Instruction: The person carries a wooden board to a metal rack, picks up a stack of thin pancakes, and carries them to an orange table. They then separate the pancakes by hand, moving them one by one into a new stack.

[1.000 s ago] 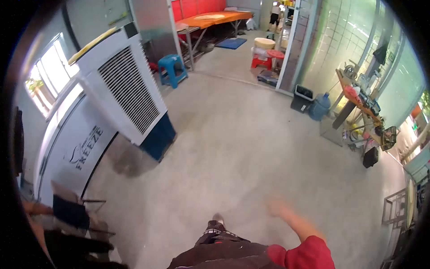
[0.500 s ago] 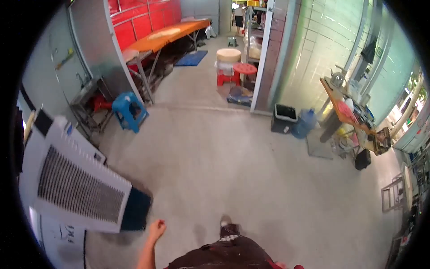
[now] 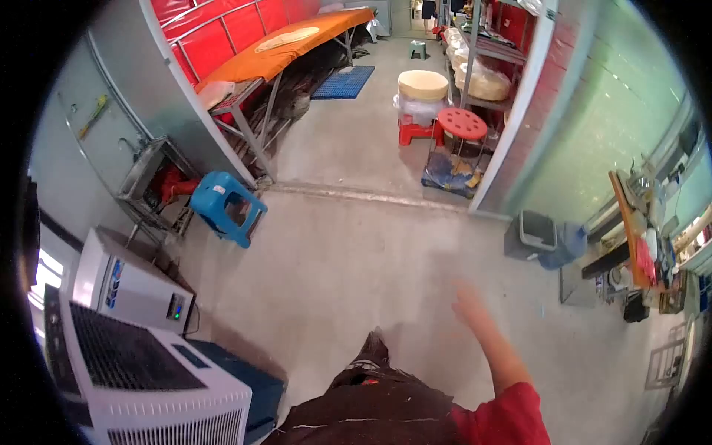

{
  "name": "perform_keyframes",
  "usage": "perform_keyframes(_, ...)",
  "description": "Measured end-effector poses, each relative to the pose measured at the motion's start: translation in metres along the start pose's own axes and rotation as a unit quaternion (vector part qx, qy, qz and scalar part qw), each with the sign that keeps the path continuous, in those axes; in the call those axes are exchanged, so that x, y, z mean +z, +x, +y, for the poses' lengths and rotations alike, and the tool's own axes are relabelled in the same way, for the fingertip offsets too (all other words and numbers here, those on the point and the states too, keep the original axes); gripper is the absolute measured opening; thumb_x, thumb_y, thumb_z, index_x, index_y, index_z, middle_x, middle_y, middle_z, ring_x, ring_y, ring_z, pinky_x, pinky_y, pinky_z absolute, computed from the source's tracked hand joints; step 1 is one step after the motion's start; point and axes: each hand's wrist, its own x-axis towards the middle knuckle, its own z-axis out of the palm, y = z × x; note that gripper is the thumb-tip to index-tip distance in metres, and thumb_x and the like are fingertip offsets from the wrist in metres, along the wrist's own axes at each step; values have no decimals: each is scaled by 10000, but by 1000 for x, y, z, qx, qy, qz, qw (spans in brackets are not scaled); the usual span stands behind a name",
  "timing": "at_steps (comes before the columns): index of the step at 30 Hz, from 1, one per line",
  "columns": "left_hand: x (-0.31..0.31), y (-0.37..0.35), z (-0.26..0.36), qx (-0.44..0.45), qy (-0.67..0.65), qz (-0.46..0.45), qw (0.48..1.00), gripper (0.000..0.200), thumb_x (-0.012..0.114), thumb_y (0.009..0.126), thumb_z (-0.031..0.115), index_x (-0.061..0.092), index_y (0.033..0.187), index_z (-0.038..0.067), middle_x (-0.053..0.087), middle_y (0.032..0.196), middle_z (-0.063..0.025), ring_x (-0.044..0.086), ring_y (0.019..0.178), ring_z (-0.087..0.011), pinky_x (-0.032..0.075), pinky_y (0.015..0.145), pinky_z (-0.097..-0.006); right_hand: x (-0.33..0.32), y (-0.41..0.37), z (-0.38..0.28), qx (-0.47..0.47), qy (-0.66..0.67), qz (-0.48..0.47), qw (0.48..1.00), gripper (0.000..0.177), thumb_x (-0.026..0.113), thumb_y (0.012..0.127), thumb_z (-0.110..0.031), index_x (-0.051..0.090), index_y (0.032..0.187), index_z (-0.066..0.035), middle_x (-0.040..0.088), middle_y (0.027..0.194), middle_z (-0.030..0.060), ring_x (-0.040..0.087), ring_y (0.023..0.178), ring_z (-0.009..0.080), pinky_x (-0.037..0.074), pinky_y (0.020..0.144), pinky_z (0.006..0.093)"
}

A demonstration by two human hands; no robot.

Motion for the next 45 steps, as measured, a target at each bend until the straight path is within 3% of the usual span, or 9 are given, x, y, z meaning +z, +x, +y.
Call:
perform_keyframes(2, -66, 47, 48, 42, 36, -7, 998, 352, 604, 635, 329, 599, 884, 80, 599, 811, -150, 573, 800, -300, 446, 727, -388, 49, -14, 62, 148, -106, -156, 971, 255, 513, 721, -253, 524, 876, -51, 566, 805, 183, 538, 772, 362, 435, 676, 433)
perform_keyframes(5, -198, 111, 166, 128, 113, 49, 984, 362, 588, 648, 315, 589, 918, 74, 595, 842, -162, 566, 831, -307, 441, 741, -391, 62, -60, 102, 90, -114, -458, 877, 274, 476, 707, -272, 580, 747, -22, 587, 804, 189, 562, 748, 337, 444, 663, 434)
perform_keyframes(10, -414, 207, 381, 232, -89, 299, 921, 270, 567, 695, 198, 561, 894, 15, 603, 739, -140, 596, 679, -252, 468, 621, -340, 49, -60, 106, 270, -74, -587, 760, 356, 526, 684, -383, 616, 762, -47, 599, 803, 160, 570, 758, 303, 443, 692, 417)
perform_keyframes(16, -501, 310, 431, 180, -82, 286, 938, 298, 609, 670, 219, 555, 882, 18, 598, 714, -113, 586, 635, -235, 466, 595, -326, 95, 162, 111, 250, -74, -544, 798, 320, 512, 701, -323, 606, 750, -21, 588, 810, 189, 566, 771, 327, 447, 685, 419)
perform_keyframes(21, -498, 344, 406, 82, 50, 72, 993, 301, 561, 702, 286, 582, 887, 50, 592, 788, -145, 571, 751, -257, 448, 690, -367, 107, 538, 47, 148, 1, -181, 972, 312, 488, 732, -341, 560, 734, -37, 569, 759, 196, 542, 740, 361, 425, 653, 449)
perform_keyframes(27, -567, 448, 430, 32, -6, 48, 998, 225, 553, 719, 194, 570, 872, 30, 586, 764, -115, 560, 668, -215, 448, 607, -328, 80, 825, -56, 77, 177, -10, 981, 235, 474, 739, -236, 531, 812, -19, 563, 784, 181, 547, 706, 335, 425, 612, 395)
perform_keyframes(30, -648, 515, 468, 71, -19, 78, 994, 188, 549, 727, 148, 564, 864, 21, 584, 752, -101, 554, 627, -194, 448, 565, -309, 107, 859, -57, 155, 147, -47, 976, 213, 474, 737, -213, 543, 826, -32, 571, 794, 181, 549, 767, 340, 427, 647, 401)
perform_keyframes(36, -878, 650, 559, 153, -211, 247, 934, 132, 557, 732, 63, 545, 844, -5, 568, 710, -80, 540, 539, -151, 439, 464, -268, 163, 815, -34, 115, 21, -508, 854, 256, 481, 704, -245, 589, 814, -40, 585, 801, 188, 552, 776, 356, 425, 650, 439)
perform_keyframes(45, -990, 810, 839, 227, -180, 87, 953, 177, 582, 732, 78, 542, 883, -7, 570, 734, -89, 553, 609, -156, 448, 502, -260, 217, 946, 45, 320, 109, -410, 847, 313, 504, 667, -300, 615, 791, -35, 583, 828, 208, 565, 797, 338, 439, 700, 412)
